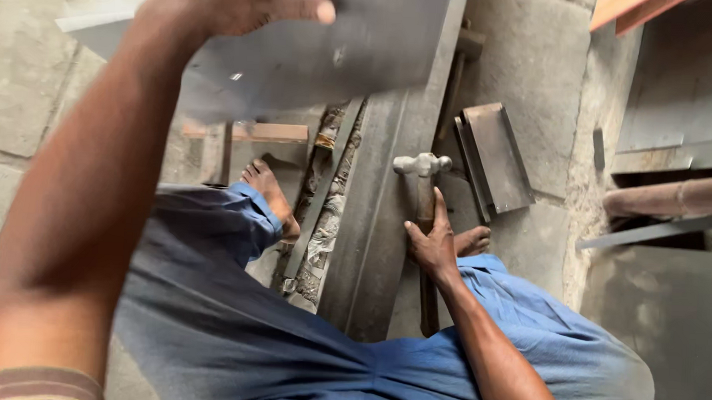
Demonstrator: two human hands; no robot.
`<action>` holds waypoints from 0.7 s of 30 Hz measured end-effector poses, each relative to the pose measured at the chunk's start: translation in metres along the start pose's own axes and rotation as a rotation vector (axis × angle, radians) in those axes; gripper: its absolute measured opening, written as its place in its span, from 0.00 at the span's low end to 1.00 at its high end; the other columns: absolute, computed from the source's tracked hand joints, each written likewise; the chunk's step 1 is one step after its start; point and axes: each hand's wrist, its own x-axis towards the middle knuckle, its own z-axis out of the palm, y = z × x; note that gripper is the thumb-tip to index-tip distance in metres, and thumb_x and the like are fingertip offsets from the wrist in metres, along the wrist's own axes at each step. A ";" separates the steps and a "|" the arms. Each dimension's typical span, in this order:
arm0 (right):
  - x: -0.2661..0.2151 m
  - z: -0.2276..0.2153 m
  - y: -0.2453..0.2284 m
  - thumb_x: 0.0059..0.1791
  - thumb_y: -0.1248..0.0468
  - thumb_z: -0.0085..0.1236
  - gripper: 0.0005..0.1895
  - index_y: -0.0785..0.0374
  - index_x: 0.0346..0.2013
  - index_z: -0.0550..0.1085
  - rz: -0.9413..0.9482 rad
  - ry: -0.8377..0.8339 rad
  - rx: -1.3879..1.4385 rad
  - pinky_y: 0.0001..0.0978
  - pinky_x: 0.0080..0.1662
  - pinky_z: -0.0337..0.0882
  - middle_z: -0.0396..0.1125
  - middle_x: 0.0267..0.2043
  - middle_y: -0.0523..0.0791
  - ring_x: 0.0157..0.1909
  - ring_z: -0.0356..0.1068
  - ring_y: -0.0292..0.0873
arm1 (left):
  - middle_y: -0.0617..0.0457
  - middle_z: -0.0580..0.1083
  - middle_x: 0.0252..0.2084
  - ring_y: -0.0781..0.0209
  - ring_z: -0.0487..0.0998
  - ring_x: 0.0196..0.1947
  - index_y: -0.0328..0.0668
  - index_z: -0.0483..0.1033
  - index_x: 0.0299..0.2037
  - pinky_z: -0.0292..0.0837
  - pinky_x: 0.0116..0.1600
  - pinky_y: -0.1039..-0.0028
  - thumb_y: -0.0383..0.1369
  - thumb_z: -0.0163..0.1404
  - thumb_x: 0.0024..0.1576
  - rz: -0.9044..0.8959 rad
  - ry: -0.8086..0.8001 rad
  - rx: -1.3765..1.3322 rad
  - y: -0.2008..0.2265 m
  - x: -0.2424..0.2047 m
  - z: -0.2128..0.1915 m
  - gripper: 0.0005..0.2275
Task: The person sits on the floor and uses a hammer to strike a rectangular metal box and a flat metal sheet placed on a steel rail. They repeatedly hit the metal pieces to flatten or shape them.
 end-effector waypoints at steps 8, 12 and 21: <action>0.003 0.000 -0.006 0.46 0.71 0.61 0.44 0.68 0.74 0.53 -0.085 -0.024 0.197 0.37 0.71 0.56 0.57 0.73 0.52 0.74 0.57 0.46 | 0.42 0.80 0.30 0.45 0.82 0.31 0.38 0.85 0.43 0.79 0.39 0.55 0.59 0.62 0.50 0.066 -0.484 0.142 -0.034 0.080 0.114 0.28; 0.001 -0.004 -0.015 0.47 0.71 0.60 0.45 0.68 0.75 0.50 -0.013 -0.047 0.128 0.37 0.70 0.56 0.57 0.72 0.53 0.73 0.57 0.46 | 0.47 0.58 0.62 0.38 0.58 0.59 0.45 0.61 0.64 0.62 0.56 0.39 0.57 0.69 0.38 -0.048 -0.474 0.076 -0.036 0.071 0.193 0.46; 0.047 -0.029 -0.075 0.55 0.63 0.61 0.39 0.72 0.75 0.52 -0.156 -0.004 -0.075 0.49 0.68 0.64 0.56 0.74 0.60 0.72 0.61 0.53 | 0.55 0.25 0.81 0.33 0.24 0.78 0.47 0.27 0.78 0.41 0.65 0.16 0.57 0.73 0.25 -0.270 -0.616 0.009 0.004 0.043 0.223 0.74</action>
